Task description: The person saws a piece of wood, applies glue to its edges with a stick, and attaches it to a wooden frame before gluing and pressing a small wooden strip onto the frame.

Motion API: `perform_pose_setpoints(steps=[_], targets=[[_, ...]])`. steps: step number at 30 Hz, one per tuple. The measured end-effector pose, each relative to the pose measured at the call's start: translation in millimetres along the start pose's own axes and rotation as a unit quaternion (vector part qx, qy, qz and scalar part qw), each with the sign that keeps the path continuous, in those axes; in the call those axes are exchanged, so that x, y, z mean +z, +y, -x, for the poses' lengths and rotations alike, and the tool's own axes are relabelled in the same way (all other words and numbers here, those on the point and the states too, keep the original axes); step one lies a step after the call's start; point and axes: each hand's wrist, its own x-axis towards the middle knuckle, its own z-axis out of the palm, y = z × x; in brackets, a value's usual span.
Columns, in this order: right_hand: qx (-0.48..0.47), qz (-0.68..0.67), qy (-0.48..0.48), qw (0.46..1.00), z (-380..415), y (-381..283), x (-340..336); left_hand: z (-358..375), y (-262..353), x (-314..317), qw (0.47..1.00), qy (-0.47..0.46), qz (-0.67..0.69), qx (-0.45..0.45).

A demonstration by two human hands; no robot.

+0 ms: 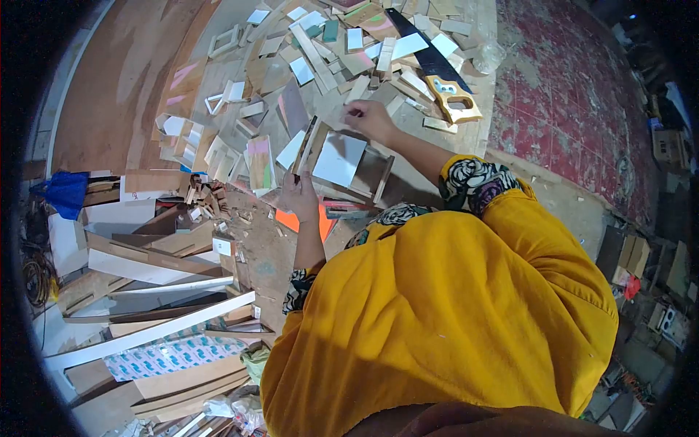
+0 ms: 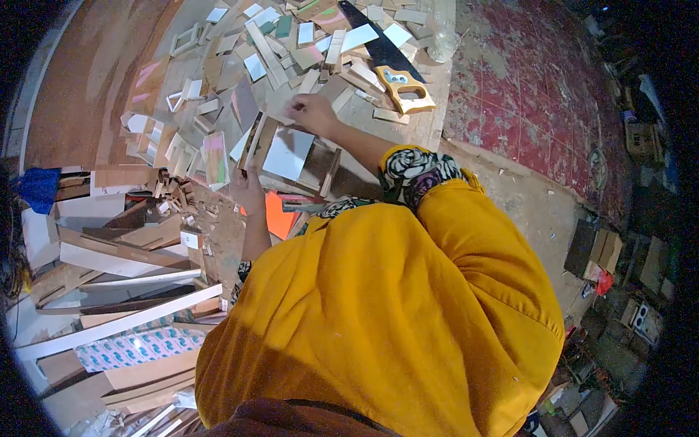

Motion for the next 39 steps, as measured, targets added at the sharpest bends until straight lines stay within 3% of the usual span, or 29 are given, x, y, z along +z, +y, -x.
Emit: perform_pose_setpoints(steps=[2,6,8,9,11,16,19,21,22,24,25,26,27,28,30,36,39], targets=[[0.049,0.066,-0.008,0.997,4.4,4.6,-18.9,0.2,-7.0,1.7,0.999,0.007,0.032,0.017],[0.005,0.078,-0.016,0.997,6.0,-3.6,-18.0,-0.6,-18.1,3.0,1.0,0.01,-0.005,0.021],[0.127,-0.067,-0.142,0.979,0.8,-13.9,-1.3,-2.0,-25.6,4.3,0.999,0.009,0.009,0.035],[0.124,-0.069,-0.142,0.98,0.7,-22.9,6.5,-2.0,-23.2,3.0,0.999,0.011,0.007,0.038],[0.241,-0.203,-0.2,0.928,3.2,-42.5,21.3,0.2,-10.9,2.2,0.999,0.007,0.028,0.02],[0.254,-0.31,-0.194,0.895,1.4,-41.9,42.8,1.2,8.0,0.2,0.996,-0.009,0.083,-0.018],[0.255,-0.317,-0.18,0.895,7.7,-39.7,37.2,8.6,26.6,-7.3,0.992,0.028,0.103,0.066],[0.223,-0.333,-0.185,0.897,18.9,-46.2,20.1,14.6,38.2,-19.9,0.972,0.142,-0.043,0.181],[0.218,-0.331,-0.181,0.9,23.7,-51.5,11.1,20.9,35.5,-25.1,0.972,0.142,-0.038,0.186],[0.25,-0.347,-0.196,0.882,38.6,-63.0,-6.9,36.4,27.0,-32.6,0.99,-0.009,0.113,0.089],[0.251,-0.345,-0.195,0.883,46.4,-69.8,-16.5,39.0,45.8,-34.3,0.989,-0.009,0.115,0.088],[0.229,-0.346,-0.228,0.881,53.4,-77.7,-25.9,43.3,67.1,-35.9,0.967,-0.123,0.215,-0.065],[0.205,-0.348,-0.26,0.877,59.4,-83.9,-33.0,45.6,82.3,-35.6,0.899,-0.233,0.305,-0.214],[0.211,-0.331,-0.262,0.882,65.3,-87.9,-36.8,45.2,81.9,-31.3,0.899,-0.235,0.304,-0.211],[0.198,-0.327,-0.264,0.886,74.7,-87.8,-44.5,42.0,81.0,-20.7,0.781,-0.389,0.416,-0.256],[0.176,-0.287,-0.233,0.912,96.6,-83.7,-78.2,42.8,93.9,12.6,0.68,-0.469,0.47,-0.31],[0.169,-0.078,-0.232,0.955,101.8,-77.4,-111.2,48.8,98.1,29.0,0.635,-0.502,0.498,-0.312]])
